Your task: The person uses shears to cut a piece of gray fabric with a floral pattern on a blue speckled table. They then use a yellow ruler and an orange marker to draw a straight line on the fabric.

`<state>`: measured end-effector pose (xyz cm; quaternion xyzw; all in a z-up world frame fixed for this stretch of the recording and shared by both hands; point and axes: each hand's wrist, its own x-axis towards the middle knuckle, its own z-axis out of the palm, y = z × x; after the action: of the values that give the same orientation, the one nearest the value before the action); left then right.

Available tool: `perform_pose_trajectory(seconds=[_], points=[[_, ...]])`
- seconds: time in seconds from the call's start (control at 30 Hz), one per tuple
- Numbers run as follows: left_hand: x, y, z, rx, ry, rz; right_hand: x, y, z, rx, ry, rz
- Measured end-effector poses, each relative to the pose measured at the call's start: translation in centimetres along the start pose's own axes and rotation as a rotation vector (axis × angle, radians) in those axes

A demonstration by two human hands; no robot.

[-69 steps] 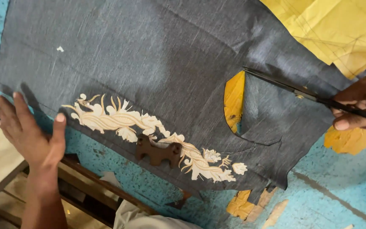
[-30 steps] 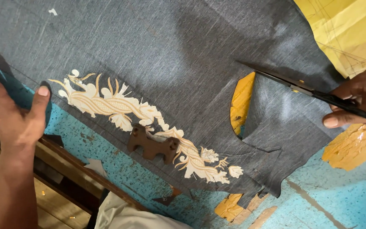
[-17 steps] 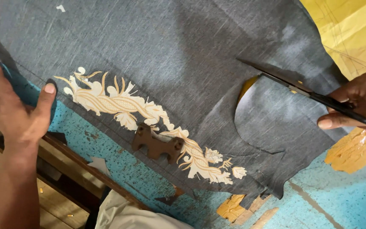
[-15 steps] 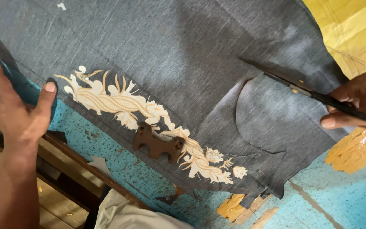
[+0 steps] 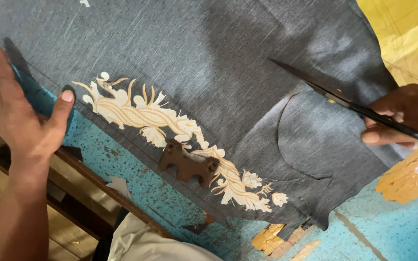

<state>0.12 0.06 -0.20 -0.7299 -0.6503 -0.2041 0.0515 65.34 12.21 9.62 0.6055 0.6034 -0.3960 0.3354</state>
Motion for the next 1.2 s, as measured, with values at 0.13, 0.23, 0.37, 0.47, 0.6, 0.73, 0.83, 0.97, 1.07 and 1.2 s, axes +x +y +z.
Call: perform_pose_trajectory(seconds=[0.13,0.23,0.37,0.47,0.6,0.73,0.83,0.97,1.07,1.2], points=[[0.0,-0.1,0.2,-0.005,0.018,0.018,-1.8,-3.6,-0.7,0.144,-0.014,0.053],[0.0,-0.2,0.1,0.011,0.016,0.013,-1.8,-4.5,-0.9,0.151,-0.033,0.087],[0.4,0.8,-0.3,-0.027,-0.024,-0.079,-0.3,-1.6,-0.6,0.208,-0.026,-0.054],[0.4,0.5,-0.2,0.018,0.019,-0.006,-0.9,-4.0,-1.3,0.037,0.003,0.052],[0.1,0.3,0.0,0.006,0.015,-0.016,-0.1,-1.6,-0.1,0.194,0.002,-0.049],[-0.2,0.0,0.2,-0.033,-0.03,-0.093,0.3,0.5,0.3,0.155,0.097,-0.038],[-0.3,-0.1,0.4,-0.039,-0.02,-0.104,0.6,2.0,0.1,0.161,0.058,-0.004],[-0.1,0.1,0.4,-0.034,-0.036,-0.116,0.6,3.3,-0.5,0.175,0.011,-0.058],[-0.2,0.2,0.2,-0.046,-0.023,-0.109,0.7,4.7,-0.1,-0.155,0.149,-0.178],[-0.2,0.2,0.3,-0.061,-0.052,-0.169,0.7,6.8,0.7,-0.004,0.221,-0.411]])
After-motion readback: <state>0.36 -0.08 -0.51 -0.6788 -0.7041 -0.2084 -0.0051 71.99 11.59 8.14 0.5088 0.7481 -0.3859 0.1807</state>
